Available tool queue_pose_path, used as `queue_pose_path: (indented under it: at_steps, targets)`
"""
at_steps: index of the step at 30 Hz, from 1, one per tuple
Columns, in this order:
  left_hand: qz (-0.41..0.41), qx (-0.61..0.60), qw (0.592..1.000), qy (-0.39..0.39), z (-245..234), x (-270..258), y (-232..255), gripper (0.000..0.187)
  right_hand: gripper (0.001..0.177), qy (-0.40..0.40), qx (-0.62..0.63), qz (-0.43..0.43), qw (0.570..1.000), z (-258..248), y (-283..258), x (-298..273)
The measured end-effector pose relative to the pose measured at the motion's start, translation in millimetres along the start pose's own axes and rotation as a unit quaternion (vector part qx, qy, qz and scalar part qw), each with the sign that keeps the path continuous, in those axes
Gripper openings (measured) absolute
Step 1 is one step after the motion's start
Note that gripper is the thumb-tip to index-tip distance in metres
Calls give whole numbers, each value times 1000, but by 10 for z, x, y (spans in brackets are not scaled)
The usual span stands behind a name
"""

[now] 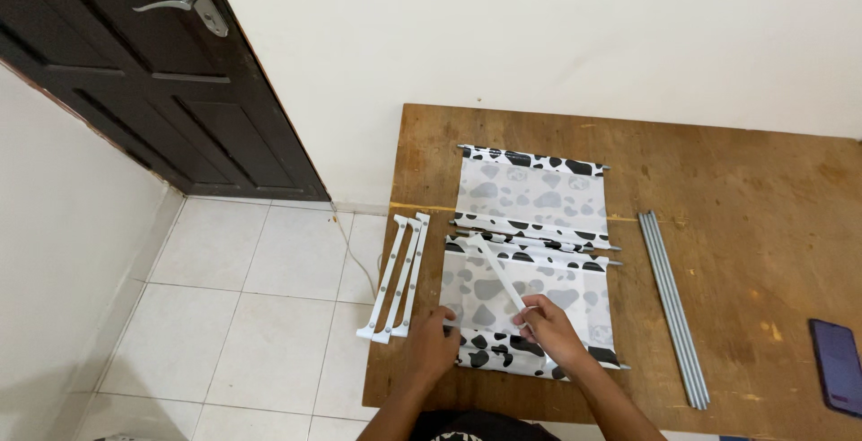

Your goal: The person assembles a small fabric storage unit by inserting metal rods into the sleeves of a patterned fabric cover. They then attach white plastic corner pieces to the frame and stand the unit upright to complete the assembly.

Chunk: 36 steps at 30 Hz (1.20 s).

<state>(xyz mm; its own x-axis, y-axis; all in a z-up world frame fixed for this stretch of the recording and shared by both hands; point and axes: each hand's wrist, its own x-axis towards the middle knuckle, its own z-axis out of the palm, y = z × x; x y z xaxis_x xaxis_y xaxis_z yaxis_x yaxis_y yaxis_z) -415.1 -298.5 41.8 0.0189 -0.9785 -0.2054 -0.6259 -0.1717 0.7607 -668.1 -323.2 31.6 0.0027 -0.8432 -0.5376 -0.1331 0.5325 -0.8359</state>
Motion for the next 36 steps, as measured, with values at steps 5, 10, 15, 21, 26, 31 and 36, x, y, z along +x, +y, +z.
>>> queue_pose_path:
  at_steps: [5, 10, 15, 21, 26, 31, 36]
  targets:
    - [-46, -3, 999, 14, 23, -28, -132, 32, 27, 8, -19, 12, 1000, -122, 153, 38]
    - [-82, 4, 996, -16, 64, -78, -254, 45, 28, -9, -43, 4, 999, -95, 192, -4]
    - [-76, -12, 997, 4, 191, -66, -450, 40, 31, -18, -69, 0, 997, -52, 118, -74]
    - [-71, -135, 987, 58, 293, 56, -641, 31, 31, -22, -93, -1, 995, -53, 8, -152]
    - [-160, -314, 935, 40, 165, 69, -501, 30, 30, -36, -111, -10, 993, -39, -74, -172]
    - [-199, -452, 869, 21, 2, -15, -280, 27, 30, -46, -162, -40, 985, 34, -200, -271]
    - [-228, -507, 831, 8, -24, -50, -220, 26, 33, -61, -157, -45, 985, 192, -414, -410]
